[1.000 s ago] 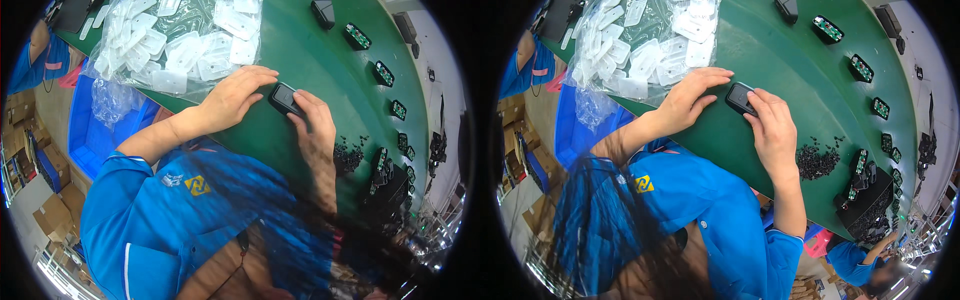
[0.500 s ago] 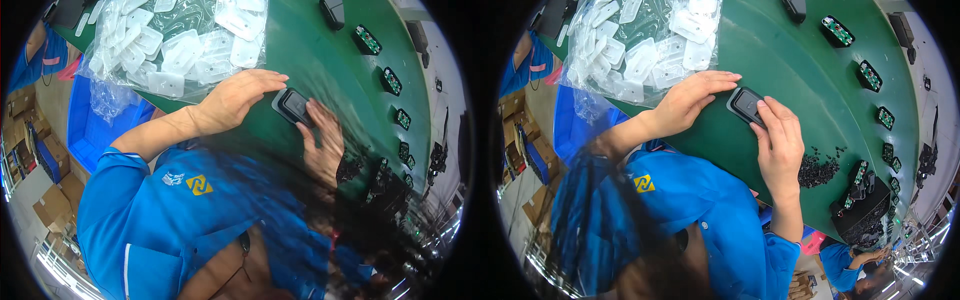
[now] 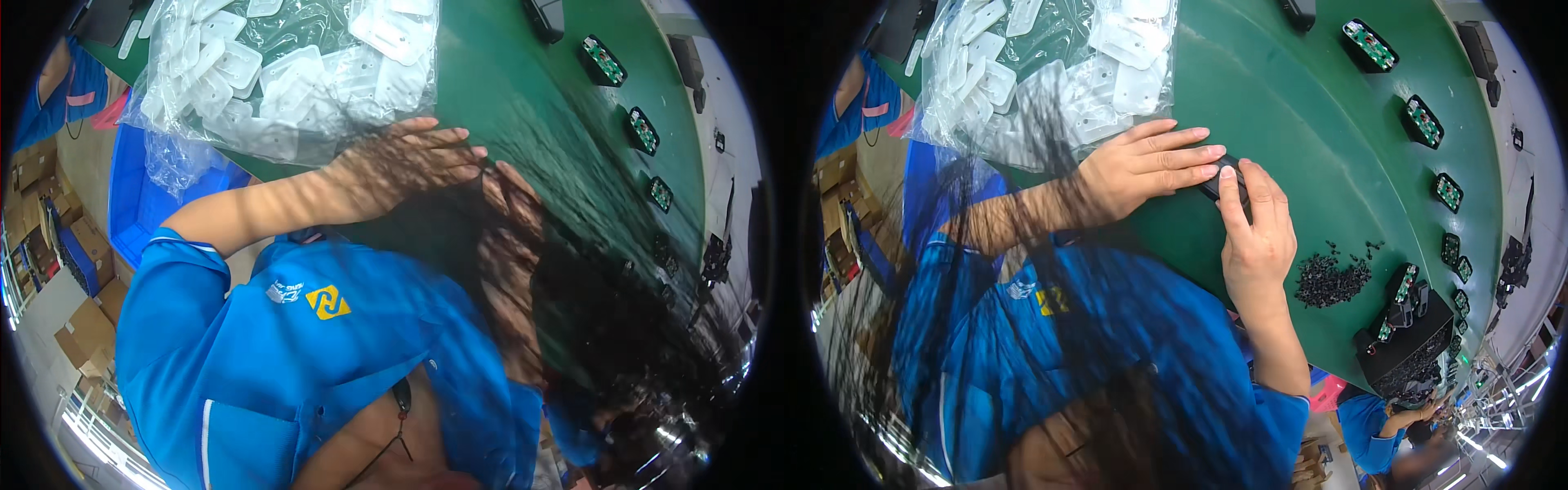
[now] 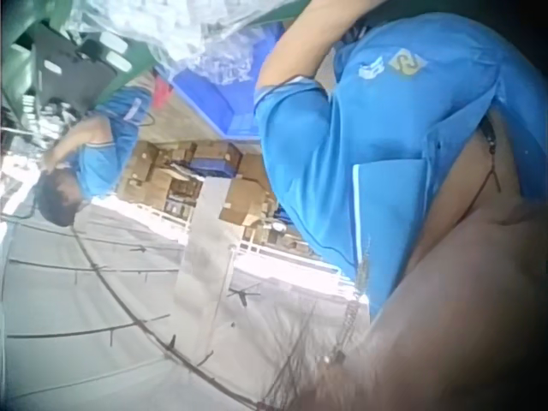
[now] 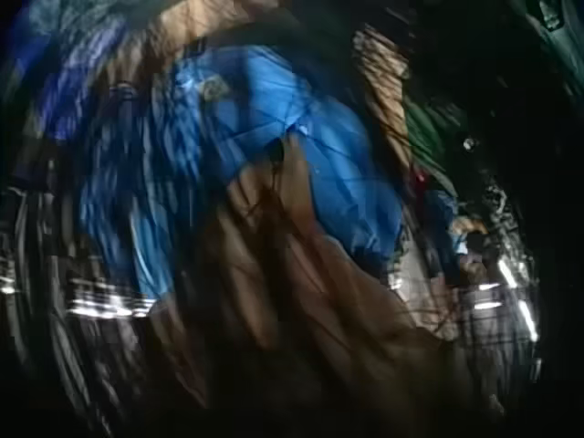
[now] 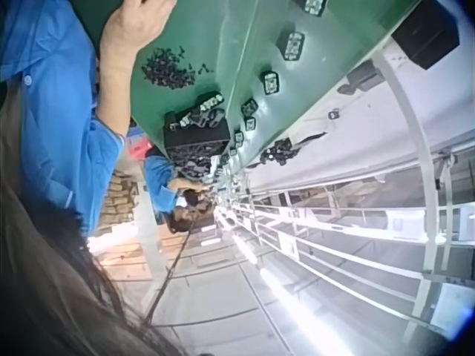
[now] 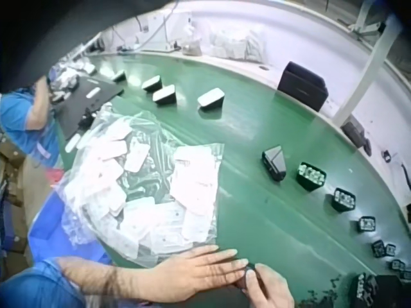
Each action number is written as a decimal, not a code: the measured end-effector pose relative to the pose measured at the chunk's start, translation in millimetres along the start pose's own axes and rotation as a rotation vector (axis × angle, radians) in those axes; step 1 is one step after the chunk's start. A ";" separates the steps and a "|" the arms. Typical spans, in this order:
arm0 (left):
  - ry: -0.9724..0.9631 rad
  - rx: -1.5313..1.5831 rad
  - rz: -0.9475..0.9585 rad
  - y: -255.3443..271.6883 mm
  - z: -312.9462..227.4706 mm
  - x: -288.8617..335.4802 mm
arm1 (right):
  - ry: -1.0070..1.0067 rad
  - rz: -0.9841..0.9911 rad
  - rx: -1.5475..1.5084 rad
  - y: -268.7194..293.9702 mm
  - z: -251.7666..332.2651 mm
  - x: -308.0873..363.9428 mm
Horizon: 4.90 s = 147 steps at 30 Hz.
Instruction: The person assembles small electronic devices by hand at a green workbench. They pick up white plastic casings and black circuit boards, insert the boards into the casings, and secure them with small black screws. The completed units are placed in a row on the table.
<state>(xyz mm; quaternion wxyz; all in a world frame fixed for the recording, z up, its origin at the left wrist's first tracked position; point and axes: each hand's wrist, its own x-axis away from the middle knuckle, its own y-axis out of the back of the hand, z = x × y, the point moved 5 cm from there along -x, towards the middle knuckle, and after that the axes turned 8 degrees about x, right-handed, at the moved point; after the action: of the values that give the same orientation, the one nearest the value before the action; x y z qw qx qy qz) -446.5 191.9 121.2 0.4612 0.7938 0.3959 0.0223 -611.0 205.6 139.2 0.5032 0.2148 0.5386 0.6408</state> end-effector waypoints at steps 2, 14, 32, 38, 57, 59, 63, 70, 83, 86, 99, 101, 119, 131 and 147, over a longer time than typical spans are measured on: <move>-0.007 -0.085 -0.055 -2.4 -4.9 1.4 | -0.023 -0.006 -0.134 -1.7 -6.5 -1.7; 0.125 0.165 -0.325 21.0 26.8 -56.3 | -0.358 -0.029 -0.773 15.4 -65.5 -50.1; 0.866 0.625 -0.049 96.2 230.3 -161.8 | -0.635 -0.298 -0.729 46.0 -117.7 6.4; 0.890 0.245 0.001 113.5 258.2 -149.4 | -0.749 -0.584 -0.493 93.8 -151.3 79.1; 0.551 -0.252 -0.399 192.5 184.8 -142.8 | -0.330 -0.072 0.373 77.8 -148.6 121.6; 0.560 -0.224 -0.375 217.1 154.5 -100.4 | -0.354 0.003 0.361 78.9 -139.9 110.2; 0.802 -0.109 -0.122 209.1 93.6 -26.7 | -0.535 -0.083 0.292 74.5 -175.7 138.0; 0.929 -0.521 -0.126 157.9 151.9 36.0 | -0.711 -0.158 -0.031 82.2 -152.8 119.1; 0.811 0.318 -0.321 151.2 138.6 4.4 | -0.666 -0.425 -0.712 67.9 -94.5 88.2; 0.691 0.482 -0.303 121.9 43.6 -15.9 | -0.607 -0.368 -0.870 66.6 -61.8 63.0; 0.306 0.800 -0.203 -18.8 -67.3 -50.8 | -0.340 -0.268 -0.591 62.5 -14.9 45.1; 0.323 0.827 -0.195 -23.5 -67.0 -51.0 | -0.327 -0.260 -0.576 61.7 -17.4 49.5; 0.633 1.363 -0.182 -51.1 -59.9 -39.4 | -0.450 -0.279 -0.485 55.2 -20.3 55.4; 0.316 0.824 -0.215 -39.4 -72.2 -41.9 | -0.626 -0.332 -0.870 30.9 -24.4 64.7; 0.577 1.179 -0.103 -52.8 -65.9 -40.6 | -0.652 -0.042 -1.010 37.0 -38.1 67.2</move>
<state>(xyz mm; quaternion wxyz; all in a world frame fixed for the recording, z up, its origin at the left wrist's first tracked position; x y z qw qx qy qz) -532.8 226.4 132.8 -0.1752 0.8556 0.4871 -0.0088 -684.4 249.6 142.3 0.6947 0.1240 -0.0103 0.7084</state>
